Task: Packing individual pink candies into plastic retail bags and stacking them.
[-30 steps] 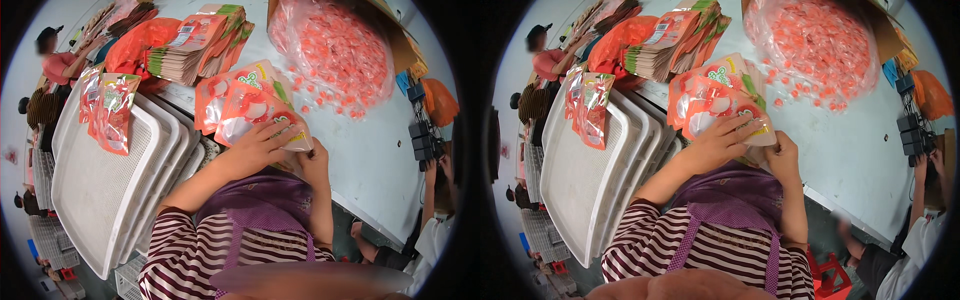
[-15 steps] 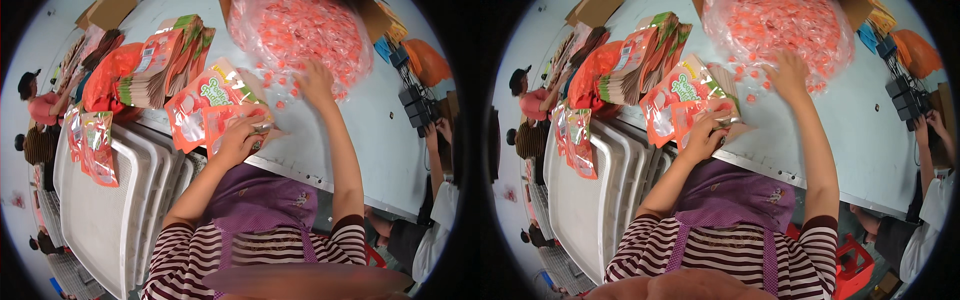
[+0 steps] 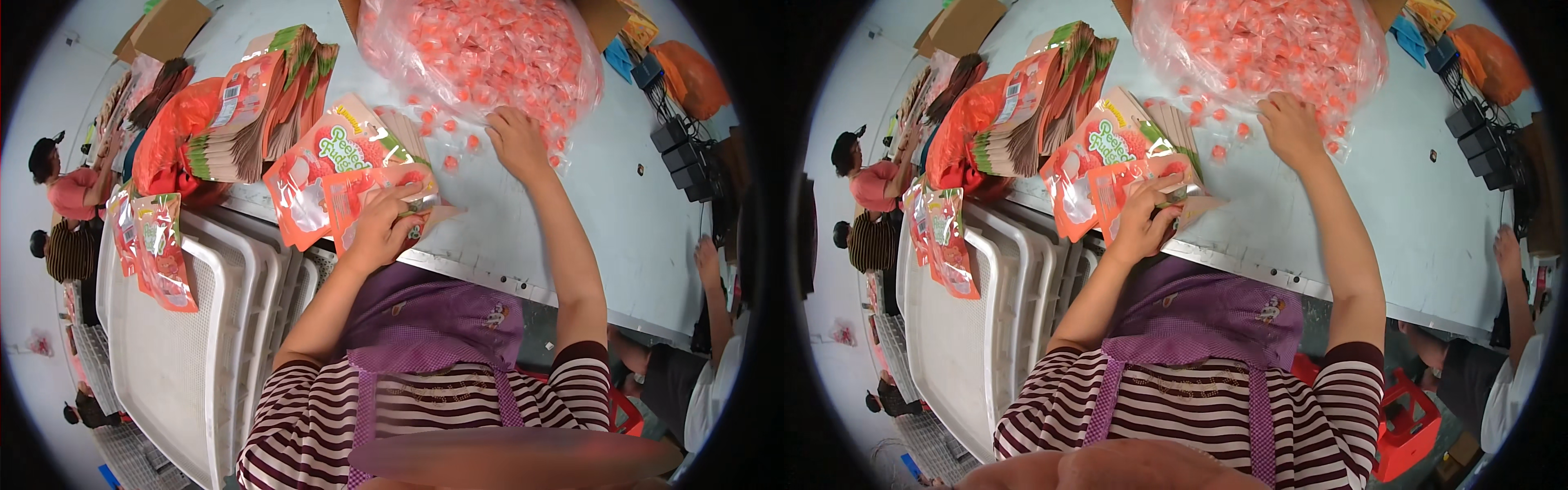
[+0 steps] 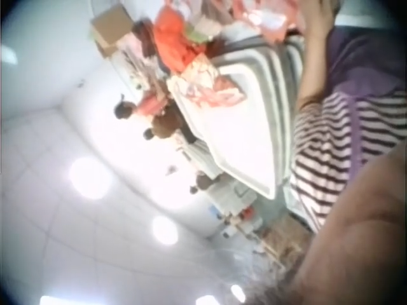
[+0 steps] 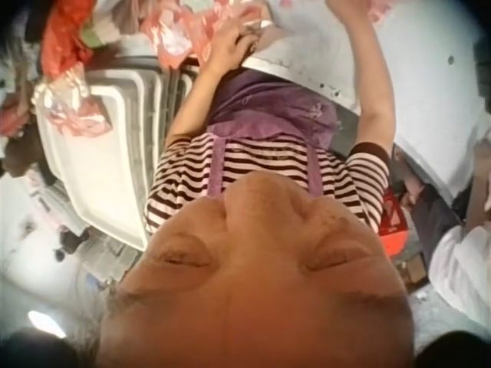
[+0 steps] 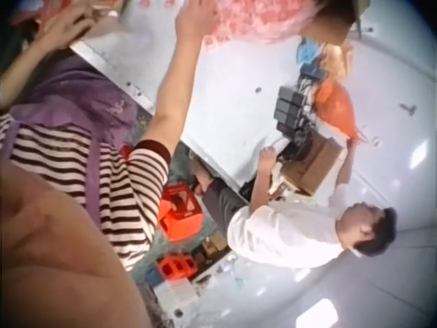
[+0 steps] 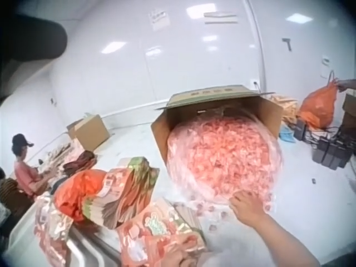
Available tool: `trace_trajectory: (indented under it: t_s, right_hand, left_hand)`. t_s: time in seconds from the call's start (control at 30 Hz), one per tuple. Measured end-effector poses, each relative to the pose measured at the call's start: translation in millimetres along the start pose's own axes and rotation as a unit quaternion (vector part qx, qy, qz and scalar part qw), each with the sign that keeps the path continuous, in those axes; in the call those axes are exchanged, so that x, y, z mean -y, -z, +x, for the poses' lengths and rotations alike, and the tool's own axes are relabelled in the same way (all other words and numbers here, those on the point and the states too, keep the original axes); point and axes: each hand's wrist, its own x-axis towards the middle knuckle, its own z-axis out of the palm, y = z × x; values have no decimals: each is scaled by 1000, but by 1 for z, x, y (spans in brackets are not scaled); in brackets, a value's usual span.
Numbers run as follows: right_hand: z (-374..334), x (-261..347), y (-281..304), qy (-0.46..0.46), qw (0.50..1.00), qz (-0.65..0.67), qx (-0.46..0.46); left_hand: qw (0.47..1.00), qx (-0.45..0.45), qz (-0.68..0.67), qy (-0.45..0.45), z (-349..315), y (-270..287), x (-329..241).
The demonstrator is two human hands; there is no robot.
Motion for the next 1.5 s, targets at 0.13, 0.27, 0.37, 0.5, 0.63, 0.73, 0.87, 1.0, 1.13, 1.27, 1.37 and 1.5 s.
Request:
trace_trajectory:
  t_s: [0.13,0.27,0.37,0.5,0.63,0.73,0.87,1.0,1.13,1.27,1.37,1.5]
  right_hand:
    - [-2,-2,-5,8,999,-14,-31]
    - [-8,-1,-7,0,994,-46,-99]
    - [-19,-4,-9,-14,993,-32,-116]
    - [-44,-12,2,-86,995,-5,-60]
    - [-43,-14,21,-40,997,-20,-67]
    - [-5,-22,27,-30,983,8,-181]
    - [47,-33,14,-47,961,-94,-255]
    - [39,-31,-9,-66,958,-135,-246]
    - [10,-32,-6,-86,991,-46,-93]
    - [-43,-30,9,-29,996,36,-75]
    - [-73,-27,29,-9,998,54,-34]
    - [-98,-29,60,20,986,92,-135]
  left_hand:
    - [1000,-3,-4,-1,2,0,-1]
    - [1000,-3,-5,-3,3,0,-1]
    - [1000,-2,-8,-3,3,-1,-1]
    - [999,-4,-27,-18,4,-9,6]
    - [1000,7,-26,11,-1,0,0]
    - [1000,4,-12,14,-3,-1,1]
    - [999,16,-2,32,-3,0,2]
    - [999,21,5,45,-2,0,-3]
    - [998,2,4,55,-4,-4,1]
    - [998,5,-9,56,-4,-5,1]
    - [999,8,16,31,0,-2,-3]
    - [998,14,37,51,-3,0,2]
